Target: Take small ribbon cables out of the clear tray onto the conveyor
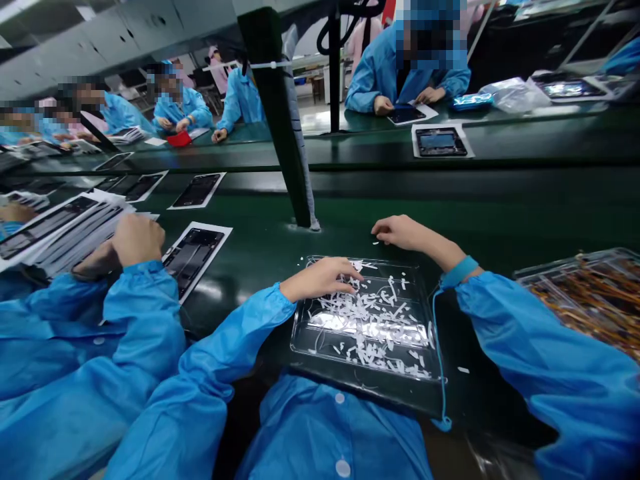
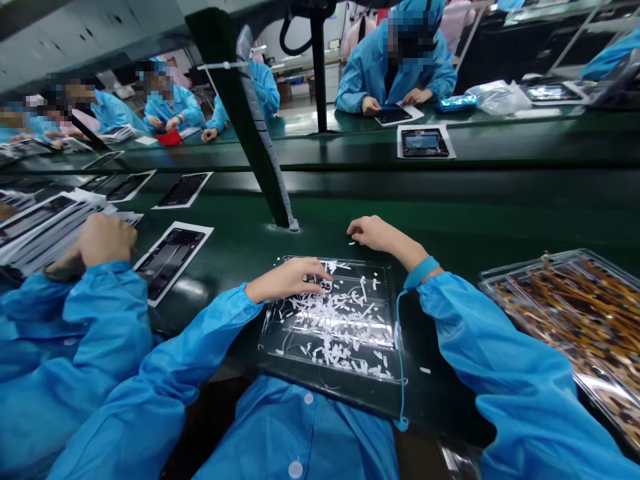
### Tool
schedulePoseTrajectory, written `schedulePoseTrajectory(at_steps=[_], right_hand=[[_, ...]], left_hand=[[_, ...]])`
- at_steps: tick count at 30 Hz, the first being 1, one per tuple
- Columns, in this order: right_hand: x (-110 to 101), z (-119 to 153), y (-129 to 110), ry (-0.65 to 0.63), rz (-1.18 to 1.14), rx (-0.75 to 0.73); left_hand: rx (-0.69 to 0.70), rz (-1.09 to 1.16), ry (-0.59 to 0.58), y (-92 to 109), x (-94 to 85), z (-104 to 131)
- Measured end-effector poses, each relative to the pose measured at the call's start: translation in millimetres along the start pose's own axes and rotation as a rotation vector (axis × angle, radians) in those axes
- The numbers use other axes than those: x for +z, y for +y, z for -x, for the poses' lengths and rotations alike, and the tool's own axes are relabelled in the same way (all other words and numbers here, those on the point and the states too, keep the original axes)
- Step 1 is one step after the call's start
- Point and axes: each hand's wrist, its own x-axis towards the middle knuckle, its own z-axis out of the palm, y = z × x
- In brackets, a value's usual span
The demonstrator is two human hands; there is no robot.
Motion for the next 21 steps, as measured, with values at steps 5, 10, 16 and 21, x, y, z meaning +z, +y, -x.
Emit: schedulePoseTrajectory(at_steps=[5,10,16,21], right_hand=[[-2.1,0.7,-2.0,0.034,0.014,0.006],[5.5,-0.9,-7.9,0.081,0.043,0.103],[18.4,-1.8,-12.2,0.113,0.062,0.275],[22.9,-1.6,-16.3,0.069,0.036,0.298]], left_hand=[[-0.109,0.045,0.045,-6.4,-0.1,3.4],[-0.035,0.093,0.030,-6.2,-2.0,12.3],[-0.035,0.099,0.035,-2.6,-2.4,22.6],[-0.020,0.137,0.047,-0.2,-5.8,27.1]])
